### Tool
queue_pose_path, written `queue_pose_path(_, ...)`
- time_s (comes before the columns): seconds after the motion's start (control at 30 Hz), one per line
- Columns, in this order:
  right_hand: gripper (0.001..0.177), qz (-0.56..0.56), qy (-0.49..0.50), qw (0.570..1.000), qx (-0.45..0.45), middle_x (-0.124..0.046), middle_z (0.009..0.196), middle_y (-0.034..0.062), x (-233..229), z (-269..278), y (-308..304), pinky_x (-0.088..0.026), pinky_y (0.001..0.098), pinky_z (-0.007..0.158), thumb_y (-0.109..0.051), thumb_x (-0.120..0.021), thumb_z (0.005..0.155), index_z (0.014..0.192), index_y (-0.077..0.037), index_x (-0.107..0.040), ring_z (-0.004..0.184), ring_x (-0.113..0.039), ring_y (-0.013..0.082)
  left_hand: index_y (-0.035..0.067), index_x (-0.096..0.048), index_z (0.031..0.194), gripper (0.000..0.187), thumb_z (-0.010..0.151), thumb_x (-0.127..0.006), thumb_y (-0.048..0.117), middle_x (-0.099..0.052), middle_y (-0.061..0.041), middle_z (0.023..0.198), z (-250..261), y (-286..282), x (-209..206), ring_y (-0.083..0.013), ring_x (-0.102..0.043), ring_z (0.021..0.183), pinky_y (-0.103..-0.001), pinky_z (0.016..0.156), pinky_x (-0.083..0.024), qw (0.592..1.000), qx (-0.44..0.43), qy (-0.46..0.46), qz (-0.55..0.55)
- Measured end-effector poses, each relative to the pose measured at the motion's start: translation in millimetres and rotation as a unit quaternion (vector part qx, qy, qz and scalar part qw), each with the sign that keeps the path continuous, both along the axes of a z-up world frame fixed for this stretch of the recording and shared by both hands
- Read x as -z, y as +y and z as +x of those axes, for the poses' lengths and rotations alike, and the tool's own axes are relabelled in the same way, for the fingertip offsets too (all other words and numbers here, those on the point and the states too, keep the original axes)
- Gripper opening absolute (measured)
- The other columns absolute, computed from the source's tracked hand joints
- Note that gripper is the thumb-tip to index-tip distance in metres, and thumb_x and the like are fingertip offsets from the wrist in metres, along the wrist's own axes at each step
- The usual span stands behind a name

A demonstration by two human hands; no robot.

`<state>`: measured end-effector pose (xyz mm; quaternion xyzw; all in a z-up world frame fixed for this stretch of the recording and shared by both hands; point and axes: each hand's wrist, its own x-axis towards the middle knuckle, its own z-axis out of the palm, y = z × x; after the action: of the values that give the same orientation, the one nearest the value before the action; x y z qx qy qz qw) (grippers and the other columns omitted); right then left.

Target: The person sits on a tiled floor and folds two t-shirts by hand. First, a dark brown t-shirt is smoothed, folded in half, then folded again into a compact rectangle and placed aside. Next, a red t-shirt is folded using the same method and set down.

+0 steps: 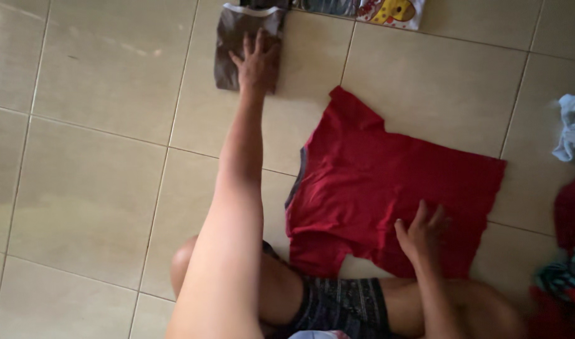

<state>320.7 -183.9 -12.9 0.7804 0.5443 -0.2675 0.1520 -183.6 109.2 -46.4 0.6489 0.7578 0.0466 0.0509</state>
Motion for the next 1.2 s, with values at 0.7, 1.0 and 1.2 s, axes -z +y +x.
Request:
queue_pose_path(0.7, 0.086, 0.179, 0.165, 0.967, -0.081, -0.018, 0.167, 0.0206, 13, 29, 4, -0.030, 0.0625, 0.113, -0.040, -0.079, 0.080, 0.154, -0.022, -0.040, 0.149, -0.021, 0.0495, 0.027, -0.060, 0.149, 0.068, 0.088, -0.068, 0.057, -0.049, -0.016, 0.159, 171, -224, -4, -0.0404, -0.048, 0.139, -0.067, 0.109, -0.038, 0.951, 0.306, 0.029, 0.018)
queue_pose_path(1.0, 0.031, 0.353, 0.100, 0.913, -0.180, -0.059, 0.131, 0.0110, 13, 33, -9, -0.050, 0.0502, 0.109, -0.024, -0.076, 0.091, 0.119, -0.015, -0.069, 0.128, -0.055, 0.0366, 0.016, -0.063, 0.139, 0.068, 0.081, -0.074, 0.051, -0.056, -0.016, 0.146, 126, -230, -12, -0.0375, -0.052, 0.133, -0.060, 0.098, -0.047, 0.986, 0.142, 0.083, 0.034)
queue_pose_path(1.2, 0.040, 0.237, -0.011, 0.964, -0.117, -0.056, 0.132, 0.0216, -4, 34, -30, -0.050, 0.0577, 0.093, -0.019, -0.077, 0.080, 0.117, -0.007, -0.067, 0.121, -0.054, 0.0447, 0.014, -0.078, 0.106, 0.042, 0.090, -0.068, 0.051, -0.077, -0.011, 0.109, 175, -299, -21, -0.0288, -0.075, 0.101, -0.045, 0.081, -0.060, 0.918, 0.322, 0.106, -0.205)
